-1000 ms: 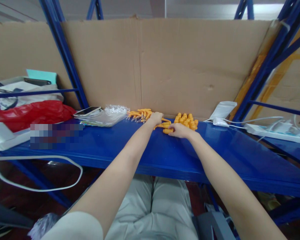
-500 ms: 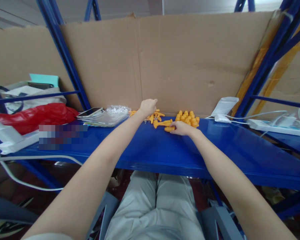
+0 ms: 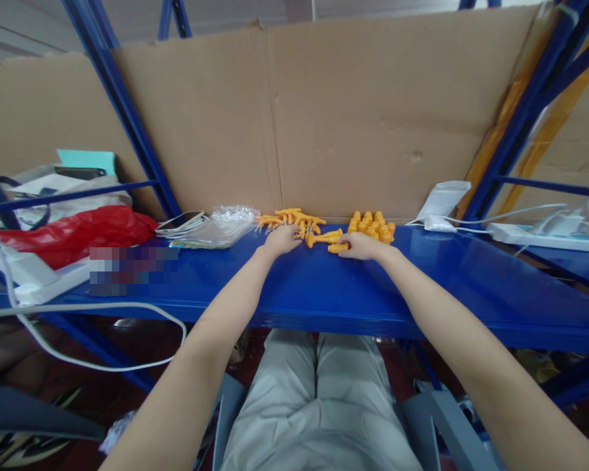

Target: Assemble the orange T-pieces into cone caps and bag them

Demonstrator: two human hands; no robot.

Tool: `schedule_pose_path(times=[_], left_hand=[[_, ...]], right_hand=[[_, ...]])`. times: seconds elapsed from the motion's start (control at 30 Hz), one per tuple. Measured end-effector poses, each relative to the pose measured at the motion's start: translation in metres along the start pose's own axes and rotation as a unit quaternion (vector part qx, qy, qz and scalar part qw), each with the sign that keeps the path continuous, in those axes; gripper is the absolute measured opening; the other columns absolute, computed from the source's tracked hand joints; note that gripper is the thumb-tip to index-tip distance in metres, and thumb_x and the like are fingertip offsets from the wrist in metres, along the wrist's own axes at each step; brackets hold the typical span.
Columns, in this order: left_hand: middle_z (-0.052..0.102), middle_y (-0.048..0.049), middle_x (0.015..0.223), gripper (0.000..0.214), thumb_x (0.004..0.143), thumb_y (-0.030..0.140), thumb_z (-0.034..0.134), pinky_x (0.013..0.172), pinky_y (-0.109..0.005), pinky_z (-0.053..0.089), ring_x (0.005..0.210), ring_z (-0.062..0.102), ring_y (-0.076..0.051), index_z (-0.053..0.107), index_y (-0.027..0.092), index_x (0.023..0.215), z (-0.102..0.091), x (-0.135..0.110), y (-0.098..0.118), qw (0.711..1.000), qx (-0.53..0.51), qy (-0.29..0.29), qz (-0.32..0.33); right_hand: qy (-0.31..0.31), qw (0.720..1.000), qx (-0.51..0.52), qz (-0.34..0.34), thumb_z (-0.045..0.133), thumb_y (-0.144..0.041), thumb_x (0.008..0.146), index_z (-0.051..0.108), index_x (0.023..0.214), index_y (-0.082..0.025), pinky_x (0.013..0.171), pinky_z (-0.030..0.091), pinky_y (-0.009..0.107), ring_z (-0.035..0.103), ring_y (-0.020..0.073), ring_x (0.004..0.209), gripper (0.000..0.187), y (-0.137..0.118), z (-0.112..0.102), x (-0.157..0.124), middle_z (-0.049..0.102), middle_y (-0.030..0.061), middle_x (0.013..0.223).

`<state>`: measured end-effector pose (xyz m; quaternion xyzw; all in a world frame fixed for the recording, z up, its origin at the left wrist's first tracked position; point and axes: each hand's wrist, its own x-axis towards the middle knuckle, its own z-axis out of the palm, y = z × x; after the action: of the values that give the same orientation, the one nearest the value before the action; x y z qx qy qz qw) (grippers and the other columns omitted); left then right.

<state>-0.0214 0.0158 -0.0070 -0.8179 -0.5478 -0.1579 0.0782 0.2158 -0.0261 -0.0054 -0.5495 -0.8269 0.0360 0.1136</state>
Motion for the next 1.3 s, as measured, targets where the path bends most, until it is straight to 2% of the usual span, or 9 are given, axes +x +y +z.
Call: schedule_pose_path(times=[0.17, 0.33, 0.43, 0.53, 0.67, 0.83, 0.93, 1.07, 1.3], left_hand=[[0.073, -0.0112, 0.119, 0.032, 0.089, 0.033, 0.059, 0.093, -0.031, 0.054, 0.110, 0.068, -0.026, 0.070, 0.020, 0.117, -0.001, -0.003, -0.020, 0.997, 0.008, 0.035, -0.067], [0.072, -0.0107, 0.124, 0.038, 0.085, 0.030, 0.058, 0.094, -0.031, 0.054, 0.113, 0.068, -0.026, 0.070, 0.023, 0.121, -0.001, -0.005, -0.027, 0.992, 0.037, -0.058, -0.109], [0.074, -0.0084, 0.119, 0.039, 0.083, 0.024, 0.056, 0.090, -0.028, 0.055, 0.110, 0.070, -0.025, 0.072, 0.024, 0.118, 0.002, -0.003, -0.028, 0.993, 0.032, -0.066, -0.095], [0.078, -0.0078, 0.102, 0.035, 0.079, 0.022, 0.058, 0.078, -0.026, 0.057, 0.094, 0.074, -0.024, 0.074, 0.023, 0.110, 0.005, -0.001, -0.028, 0.995, 0.001, -0.043, -0.087], [0.076, -0.0048, 0.084, 0.036, 0.081, 0.020, 0.058, 0.071, -0.025, 0.056, 0.076, 0.073, -0.020, 0.070, 0.021, 0.115, 0.005, 0.000, -0.027, 0.995, -0.068, -0.008, -0.073], [0.074, -0.0045, 0.087, 0.035, 0.083, 0.024, 0.062, 0.078, -0.028, 0.053, 0.083, 0.070, -0.020, 0.069, 0.019, 0.116, 0.005, 0.001, -0.020, 0.993, -0.109, 0.043, 0.006], [0.072, -0.0025, 0.084, 0.034, 0.081, 0.024, 0.064, 0.077, -0.027, 0.052, 0.082, 0.068, -0.020, 0.069, 0.019, 0.114, 0.007, 0.000, -0.017, 0.992, -0.119, 0.044, 0.031], [0.070, -0.0009, 0.080, 0.036, 0.080, 0.023, 0.066, 0.073, -0.027, 0.049, 0.078, 0.066, -0.019, 0.069, 0.019, 0.115, 0.007, -0.001, -0.015, 0.991, -0.124, 0.029, 0.031], [0.069, -0.0027, 0.079, 0.037, 0.079, 0.023, 0.067, 0.071, -0.027, 0.046, 0.074, 0.064, -0.020, 0.070, 0.017, 0.116, 0.006, 0.000, -0.014, 0.991, -0.128, 0.037, 0.025]], right_hand=[[-0.011, 1.000, -0.002, 0.009, 0.063, -0.021, 0.084, 0.075, 0.111, -0.019, 0.091, 0.050, 0.037, 0.068, 0.0276, 0.102, 0.030, -0.001, -0.001, 0.000, 0.074, 0.0091, 0.112], [-0.014, 1.000, -0.002, 0.015, 0.061, -0.023, 0.086, 0.075, 0.111, -0.021, 0.088, 0.050, 0.035, 0.068, 0.0257, 0.100, 0.029, -0.004, -0.003, -0.003, 0.075, 0.0070, 0.110], [-0.011, 1.000, -0.004, 0.014, 0.061, -0.023, 0.085, 0.074, 0.111, -0.019, 0.085, 0.050, 0.035, 0.069, 0.0262, 0.097, 0.029, -0.004, -0.003, -0.004, 0.075, 0.0077, 0.104], [-0.001, 1.000, -0.008, 0.028, 0.064, -0.023, 0.082, 0.073, 0.110, -0.020, 0.082, 0.051, 0.036, 0.069, 0.0277, 0.094, 0.030, -0.003, -0.001, -0.003, 0.075, 0.0078, 0.098], [0.036, 0.999, -0.005, 0.038, 0.064, -0.020, 0.083, 0.071, 0.111, -0.018, 0.088, 0.050, 0.037, 0.068, 0.0274, 0.101, 0.029, -0.002, -0.002, -0.001, 0.073, 0.0104, 0.108], [0.101, 0.993, -0.003, 0.055, 0.060, -0.016, 0.086, 0.067, 0.114, -0.017, 0.093, 0.048, 0.038, 0.065, 0.0264, 0.110, 0.029, 0.000, -0.006, 0.001, 0.070, 0.0133, 0.119], [0.119, 0.991, 0.003, 0.058, 0.061, -0.017, 0.087, 0.066, 0.115, -0.017, 0.096, 0.047, 0.039, 0.064, 0.0265, 0.113, 0.029, 0.001, -0.007, 0.000, 0.069, 0.0137, 0.121], [0.119, 0.992, 0.009, 0.049, 0.064, -0.019, 0.087, 0.067, 0.115, -0.018, 0.098, 0.045, 0.041, 0.063, 0.0268, 0.114, 0.028, 0.002, -0.006, 0.001, 0.069, 0.0139, 0.122], [0.134, 0.991, 0.019, 0.017, 0.066, -0.016, 0.084, 0.067, 0.108, -0.017, 0.100, 0.047, 0.046, 0.064, 0.0288, 0.114, 0.024, 0.013, 0.001, 0.007, 0.069, 0.0143, 0.120]])
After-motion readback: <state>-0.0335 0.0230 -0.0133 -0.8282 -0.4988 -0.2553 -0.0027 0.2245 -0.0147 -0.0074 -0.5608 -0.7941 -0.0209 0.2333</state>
